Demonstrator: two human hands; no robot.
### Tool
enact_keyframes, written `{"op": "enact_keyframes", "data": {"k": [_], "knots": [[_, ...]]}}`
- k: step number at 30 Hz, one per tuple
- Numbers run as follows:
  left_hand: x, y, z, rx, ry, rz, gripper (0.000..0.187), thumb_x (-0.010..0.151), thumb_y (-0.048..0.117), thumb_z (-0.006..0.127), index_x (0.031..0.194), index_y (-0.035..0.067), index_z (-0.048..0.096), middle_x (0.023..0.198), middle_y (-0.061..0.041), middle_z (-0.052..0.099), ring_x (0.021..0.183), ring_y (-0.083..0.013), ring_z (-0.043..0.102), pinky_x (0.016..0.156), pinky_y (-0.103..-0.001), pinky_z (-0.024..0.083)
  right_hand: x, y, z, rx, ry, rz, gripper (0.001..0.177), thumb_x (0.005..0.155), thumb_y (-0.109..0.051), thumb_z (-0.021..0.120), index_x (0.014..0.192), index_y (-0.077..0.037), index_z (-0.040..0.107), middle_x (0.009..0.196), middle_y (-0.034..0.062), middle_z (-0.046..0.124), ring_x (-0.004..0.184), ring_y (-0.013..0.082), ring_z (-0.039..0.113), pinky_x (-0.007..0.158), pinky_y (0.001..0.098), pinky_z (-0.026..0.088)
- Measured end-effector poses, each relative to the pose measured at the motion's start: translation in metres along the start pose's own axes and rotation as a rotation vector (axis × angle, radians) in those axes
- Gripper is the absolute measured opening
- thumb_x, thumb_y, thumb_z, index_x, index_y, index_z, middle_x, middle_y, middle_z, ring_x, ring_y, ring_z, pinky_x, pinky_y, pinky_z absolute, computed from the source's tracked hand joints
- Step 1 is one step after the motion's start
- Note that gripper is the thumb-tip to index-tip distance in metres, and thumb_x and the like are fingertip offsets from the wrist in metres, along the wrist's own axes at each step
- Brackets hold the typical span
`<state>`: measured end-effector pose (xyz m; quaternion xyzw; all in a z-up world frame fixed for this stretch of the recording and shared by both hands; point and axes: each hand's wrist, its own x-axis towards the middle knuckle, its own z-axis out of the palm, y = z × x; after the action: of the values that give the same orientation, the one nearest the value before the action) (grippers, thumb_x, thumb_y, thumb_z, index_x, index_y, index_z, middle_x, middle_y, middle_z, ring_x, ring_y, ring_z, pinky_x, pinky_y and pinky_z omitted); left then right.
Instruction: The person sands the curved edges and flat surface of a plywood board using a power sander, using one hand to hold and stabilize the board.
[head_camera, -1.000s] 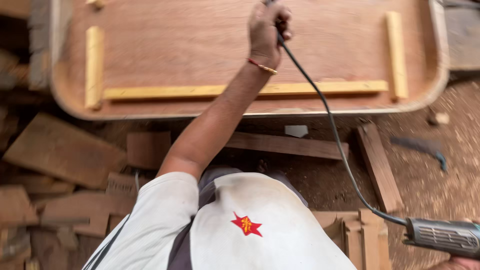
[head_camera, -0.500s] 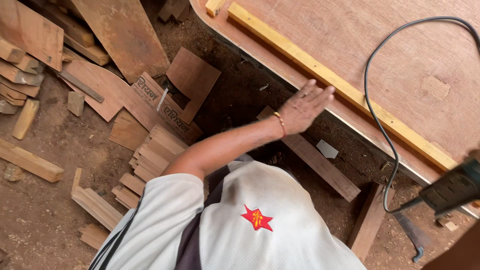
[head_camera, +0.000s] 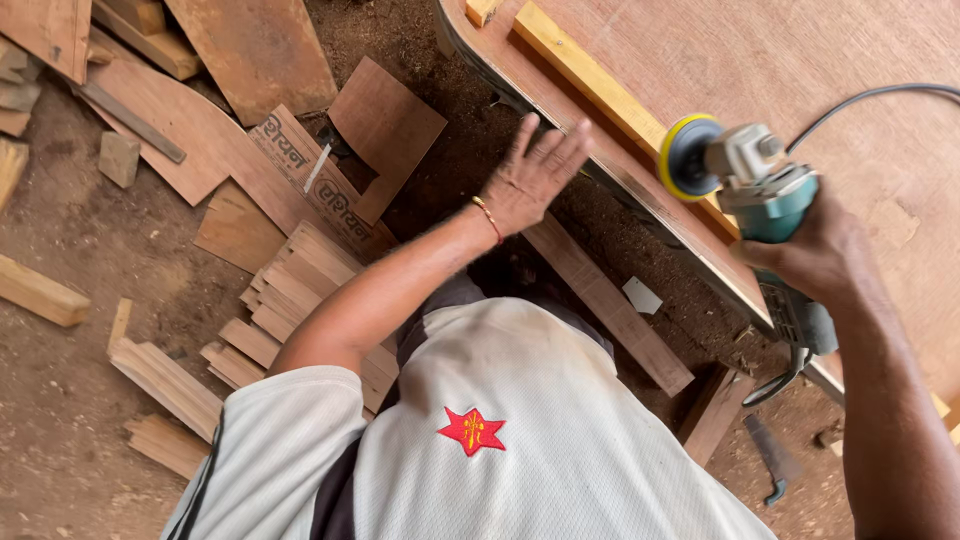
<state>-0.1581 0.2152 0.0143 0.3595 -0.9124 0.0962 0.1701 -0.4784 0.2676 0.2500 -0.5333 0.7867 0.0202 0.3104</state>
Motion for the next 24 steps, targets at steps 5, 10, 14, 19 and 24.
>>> {"op": "enact_keyframes", "data": {"k": [5, 10, 14, 19, 24], "knots": [[-0.043, -0.029, -0.021, -0.183, -0.072, -0.540, 0.090, 0.087, -0.019, 0.048, 0.169, 0.004, 0.020, 0.175, -0.011, 0.009, 0.160, -0.0228, 0.021, 0.135, -0.059, -0.002, 0.016, 0.007, 0.009, -0.175, -0.117, -0.138, 0.087, 0.073, -0.021, 0.089, 0.146, -0.004, 0.045, 0.120, 0.0261, 0.069, 0.105, 0.0388, 0.072, 0.095, 0.0502, 0.061], [-0.165, -0.007, -0.057, -0.167, -0.118, -0.964, 0.073, 0.080, 0.004, 0.069, 0.149, 0.000, 0.044, 0.165, -0.023, 0.027, 0.148, -0.0368, 0.035, 0.124, -0.065, 0.012, 0.024, 0.013, 0.017, -0.334, -0.163, -0.275, 0.082, 0.074, -0.024, 0.088, 0.142, -0.002, 0.046, 0.113, 0.0276, 0.070, 0.091, 0.0396, 0.076, 0.081, 0.0479, 0.068], [-0.277, 0.054, -0.036, -0.173, -0.313, -1.305, 0.071, 0.085, 0.014, 0.069, 0.150, 0.004, 0.043, 0.166, -0.022, 0.024, 0.153, -0.0396, 0.025, 0.122, -0.069, 0.009, 0.031, 0.003, 0.023, -0.417, -0.147, -0.368, 0.083, 0.073, -0.029, 0.087, 0.141, -0.002, 0.047, 0.101, 0.0267, 0.073, 0.084, 0.0381, 0.077, 0.076, 0.0469, 0.067], [-0.380, 0.145, 0.001, -0.287, -0.674, -1.700, 0.075, 0.086, 0.034, 0.066, 0.153, 0.015, 0.040, 0.165, -0.013, 0.025, 0.154, -0.0314, 0.020, 0.122, -0.063, 0.010, 0.046, -0.025, 0.024, -0.494, -0.136, -0.415, 0.082, 0.072, -0.033, 0.085, 0.138, -0.003, 0.047, 0.095, 0.0265, 0.074, 0.082, 0.0394, 0.077, 0.075, 0.0470, 0.066], [-0.403, 0.209, -0.002, -0.476, -0.759, -1.977, 0.076, 0.085, 0.039, 0.069, 0.153, 0.015, 0.043, 0.164, -0.010, 0.032, 0.153, -0.0296, 0.022, 0.122, -0.061, 0.014, 0.061, -0.051, 0.030, -0.454, -0.093, -0.517, 0.079, 0.069, -0.034, 0.084, 0.131, -0.002, 0.048, 0.089, 0.0285, 0.072, 0.081, 0.0444, 0.074, 0.075, 0.0523, 0.061]]}}
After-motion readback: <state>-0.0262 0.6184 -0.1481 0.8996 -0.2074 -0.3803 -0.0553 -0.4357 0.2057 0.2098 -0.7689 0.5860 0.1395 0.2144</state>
